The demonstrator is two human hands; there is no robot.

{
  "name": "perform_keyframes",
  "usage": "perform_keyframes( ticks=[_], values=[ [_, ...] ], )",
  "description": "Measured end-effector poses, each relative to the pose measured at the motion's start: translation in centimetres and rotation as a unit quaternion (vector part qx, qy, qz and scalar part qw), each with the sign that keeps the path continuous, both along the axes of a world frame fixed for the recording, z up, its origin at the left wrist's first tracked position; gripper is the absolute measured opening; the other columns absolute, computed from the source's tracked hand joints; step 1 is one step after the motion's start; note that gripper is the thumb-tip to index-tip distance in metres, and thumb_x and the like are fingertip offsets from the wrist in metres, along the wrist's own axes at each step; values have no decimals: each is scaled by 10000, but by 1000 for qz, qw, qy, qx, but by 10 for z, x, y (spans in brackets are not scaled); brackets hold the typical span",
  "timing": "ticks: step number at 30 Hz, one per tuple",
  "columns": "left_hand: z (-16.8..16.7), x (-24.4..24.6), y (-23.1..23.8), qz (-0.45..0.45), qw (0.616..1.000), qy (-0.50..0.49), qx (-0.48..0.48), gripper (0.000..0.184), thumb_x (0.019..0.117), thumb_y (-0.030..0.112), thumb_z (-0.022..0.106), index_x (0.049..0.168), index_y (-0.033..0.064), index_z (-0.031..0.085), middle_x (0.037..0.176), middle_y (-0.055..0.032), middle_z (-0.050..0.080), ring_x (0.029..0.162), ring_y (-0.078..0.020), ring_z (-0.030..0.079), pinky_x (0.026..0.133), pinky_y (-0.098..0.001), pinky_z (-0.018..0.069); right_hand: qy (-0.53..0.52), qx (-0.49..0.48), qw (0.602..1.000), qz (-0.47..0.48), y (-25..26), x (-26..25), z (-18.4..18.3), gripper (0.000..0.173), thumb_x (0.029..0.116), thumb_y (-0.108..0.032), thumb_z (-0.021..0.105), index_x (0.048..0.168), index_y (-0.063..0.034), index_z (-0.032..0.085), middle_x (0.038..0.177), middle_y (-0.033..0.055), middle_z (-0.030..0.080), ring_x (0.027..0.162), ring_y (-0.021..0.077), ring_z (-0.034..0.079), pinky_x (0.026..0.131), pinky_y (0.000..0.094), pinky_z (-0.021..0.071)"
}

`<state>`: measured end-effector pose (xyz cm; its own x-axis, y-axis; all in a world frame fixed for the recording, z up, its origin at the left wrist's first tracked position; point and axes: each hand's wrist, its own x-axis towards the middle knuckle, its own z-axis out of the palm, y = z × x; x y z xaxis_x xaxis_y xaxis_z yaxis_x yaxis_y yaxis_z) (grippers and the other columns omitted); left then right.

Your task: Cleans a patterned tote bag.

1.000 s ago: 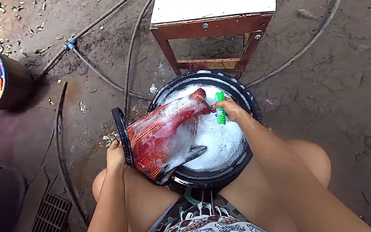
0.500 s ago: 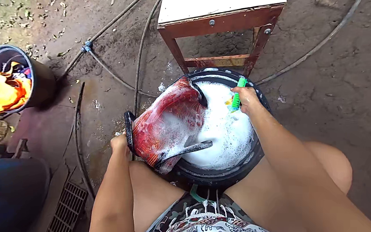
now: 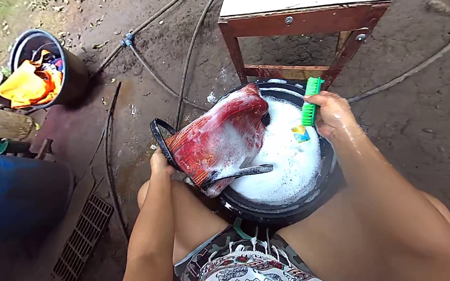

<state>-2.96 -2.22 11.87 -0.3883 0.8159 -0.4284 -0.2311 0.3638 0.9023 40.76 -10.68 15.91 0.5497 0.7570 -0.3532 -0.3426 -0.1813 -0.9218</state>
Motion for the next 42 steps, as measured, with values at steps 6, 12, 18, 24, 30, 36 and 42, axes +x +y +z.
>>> perform_keyframes(
  ticks=[6,12,18,24,30,36,42],
  values=[
    [15,20,-19,-16,984,-158,75,533,1095,469,188,1096,139,607,982,-71,713,921,-210,696,799,-469,580,-30,10,999,-12,-10,13,11,261,932,-118,672,1179,-107,588,943,2,652,787,110,672,699,306,594],
    [32,35,-32,-95,962,-232,106,696,1065,629,151,1130,133,634,983,-68,744,941,-200,726,834,-438,609,-65,-9,998,16,-14,0,17,493,926,-109,683,1380,-94,491,1066,30,617,838,110,655,732,300,585],
    [41,49,-46,-222,929,-265,128,800,1039,667,86,1197,124,652,1071,-82,747,1023,-200,719,905,-436,599,-142,-24,985,91,-14,-23,11,604,911,-95,725,1435,-62,427,1093,73,603,886,124,649,781,328,583],
    [39,60,-54,-264,911,-278,155,864,982,760,132,1203,121,669,1101,-90,746,1045,-199,714,928,-423,588,-218,-61,966,124,-13,-39,-7,706,909,-155,752,1489,-25,370,1212,174,592,985,241,649,843,446,568],
    [31,47,-56,-396,856,-237,234,885,740,704,774,1396,139,592,1262,-11,703,1145,-131,666,961,-320,562,-202,-53,973,98,-12,-35,-8,671,918,-153,739,1474,-36,381,1175,137,587,964,192,642,827,398,571],
    [55,51,-64,-223,965,-22,135,329,1034,179,368,1182,34,624,942,-44,723,806,-125,698,762,-302,595,-218,-54,967,122,-13,-38,-12,687,904,-149,762,1470,-34,390,1174,144,591,959,191,646,824,393,571],
    [38,23,-55,-64,898,430,66,653,1024,118,500,1613,32,232,1565,-244,387,1419,-341,434,1168,-494,359,-274,-75,950,132,-16,-37,-20,705,919,-203,742,1491,-38,365,1283,193,572,1045,254,640,880,458,554]
  ],
)
